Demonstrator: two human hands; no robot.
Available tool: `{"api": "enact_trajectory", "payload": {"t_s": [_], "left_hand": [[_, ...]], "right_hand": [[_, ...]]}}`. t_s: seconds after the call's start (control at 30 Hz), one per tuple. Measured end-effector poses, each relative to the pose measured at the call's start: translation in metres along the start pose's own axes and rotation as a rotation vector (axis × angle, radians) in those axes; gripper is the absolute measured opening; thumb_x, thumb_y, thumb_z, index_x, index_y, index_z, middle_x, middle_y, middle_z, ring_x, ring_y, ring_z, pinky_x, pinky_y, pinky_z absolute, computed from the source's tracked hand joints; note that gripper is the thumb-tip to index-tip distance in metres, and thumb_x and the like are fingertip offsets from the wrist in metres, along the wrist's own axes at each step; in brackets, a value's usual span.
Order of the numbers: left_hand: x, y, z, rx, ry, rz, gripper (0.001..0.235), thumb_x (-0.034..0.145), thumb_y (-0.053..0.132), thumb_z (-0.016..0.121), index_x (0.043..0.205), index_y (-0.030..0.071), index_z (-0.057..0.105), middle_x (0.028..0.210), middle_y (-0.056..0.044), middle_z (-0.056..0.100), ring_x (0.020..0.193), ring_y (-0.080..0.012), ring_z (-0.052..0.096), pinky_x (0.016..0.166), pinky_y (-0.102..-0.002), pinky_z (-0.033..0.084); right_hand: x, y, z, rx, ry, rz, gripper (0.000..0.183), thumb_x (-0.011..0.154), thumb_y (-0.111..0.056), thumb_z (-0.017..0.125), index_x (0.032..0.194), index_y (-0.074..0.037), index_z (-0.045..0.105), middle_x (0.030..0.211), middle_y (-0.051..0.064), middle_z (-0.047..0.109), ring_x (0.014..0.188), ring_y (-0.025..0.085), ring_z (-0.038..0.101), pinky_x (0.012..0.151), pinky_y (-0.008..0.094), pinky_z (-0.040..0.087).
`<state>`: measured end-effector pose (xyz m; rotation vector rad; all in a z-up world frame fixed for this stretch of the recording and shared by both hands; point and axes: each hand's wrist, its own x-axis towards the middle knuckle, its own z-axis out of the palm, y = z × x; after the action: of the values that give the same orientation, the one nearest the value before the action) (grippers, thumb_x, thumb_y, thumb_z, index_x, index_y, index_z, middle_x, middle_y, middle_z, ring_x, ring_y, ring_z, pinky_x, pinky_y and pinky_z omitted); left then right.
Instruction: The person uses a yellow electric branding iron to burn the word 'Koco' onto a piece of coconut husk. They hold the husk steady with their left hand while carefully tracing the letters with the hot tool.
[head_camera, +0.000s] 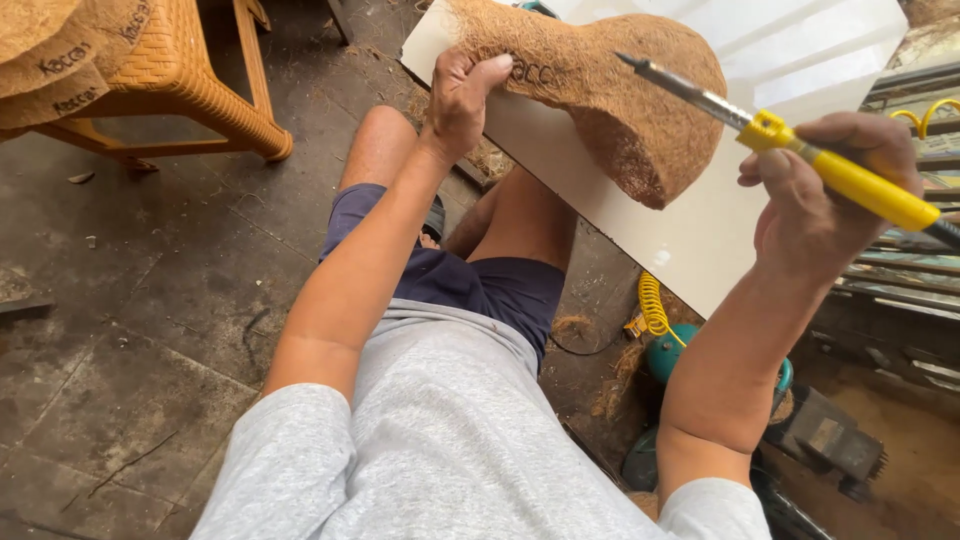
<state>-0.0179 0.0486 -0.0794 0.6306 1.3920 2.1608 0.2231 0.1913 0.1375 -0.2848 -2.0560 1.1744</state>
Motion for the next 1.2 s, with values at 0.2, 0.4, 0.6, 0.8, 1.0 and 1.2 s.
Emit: {"api": "enact_trajectory", "payload": {"t_s": [0.2,0.4,0.6,0.8,1.0,1.2], "left_hand": [[0.013,-0.100,-0.033,0.278,-0.038,0.337,0.025,0.103,-0.001,0.042,0.118,-0.007,0.061,0.120,-0.026,0.064,0.118,-0.0352,0.061,0.110,-0.039,0.050],[0.020,-0.106,-0.026,0.681,-0.035,0.572,0.021,0.093,-0.008,0.068,0.114,-0.006,0.064,0.106,-0.023,0.064,0.104,-0.0355,0.057,0.104,-0.044,0.049],[0.017,-0.062,-0.020,0.245,-0.106,-0.014,0.027,0.100,0.025,0.050,0.095,0.002,0.065,0.102,-0.011,0.041,0.094,-0.0256,0.052,0.089,-0.035,0.053],[0.020,-0.072,-0.025,0.753,-0.144,0.561,0.008,0.101,0.006,0.060,0.099,0.001,0.067,0.086,-0.003,0.030,0.073,-0.0157,0.032,0.056,-0.028,0.029],[0.009,0.035,0.003,-0.035,-0.188,-0.103,0.047,0.099,0.028,0.053,0.063,0.022,0.024,0.058,0.007,0.020,0.054,-0.0101,0.022,0.057,-0.031,0.021],[0.007,0.050,0.055,-0.150,-0.267,-0.098,0.036,0.099,0.021,0.052,0.065,0.021,0.040,0.066,0.008,0.036,0.065,-0.0093,0.034,0.066,-0.029,0.028]], "right_hand": [[0.007,0.003,0.004,-0.006,0.084,0.149,0.047,0.088,-0.027,0.085,0.114,0.000,0.057,0.086,0.009,0.054,0.059,0.016,0.053,0.056,0.024,0.041],[0.015,0.008,0.020,-0.006,0.177,0.179,0.039,0.092,-0.021,0.085,0.114,-0.001,0.059,0.082,0.008,0.057,0.060,0.014,0.053,0.056,0.021,0.039],[0.025,0.000,0.037,-0.018,-0.004,0.113,0.022,0.096,-0.005,0.078,0.104,0.006,0.060,0.089,0.013,0.054,0.067,0.029,0.066,0.057,0.032,0.055],[0.030,0.003,0.037,-0.057,-0.093,0.119,0.023,0.095,-0.002,0.077,0.104,0.008,0.058,0.087,0.019,0.058,0.073,0.032,0.070,0.061,0.032,0.057],[0.021,0.017,0.028,0.058,0.145,0.127,0.027,0.094,-0.012,0.071,0.108,0.002,0.053,0.094,0.016,0.057,0.062,0.030,0.062,0.052,0.031,0.048],[-0.013,0.012,-0.024,0.096,0.440,0.208,0.017,0.095,-0.011,0.067,0.105,-0.003,0.056,0.068,0.013,0.056,0.058,0.024,0.060,0.052,0.032,0.050]]}}
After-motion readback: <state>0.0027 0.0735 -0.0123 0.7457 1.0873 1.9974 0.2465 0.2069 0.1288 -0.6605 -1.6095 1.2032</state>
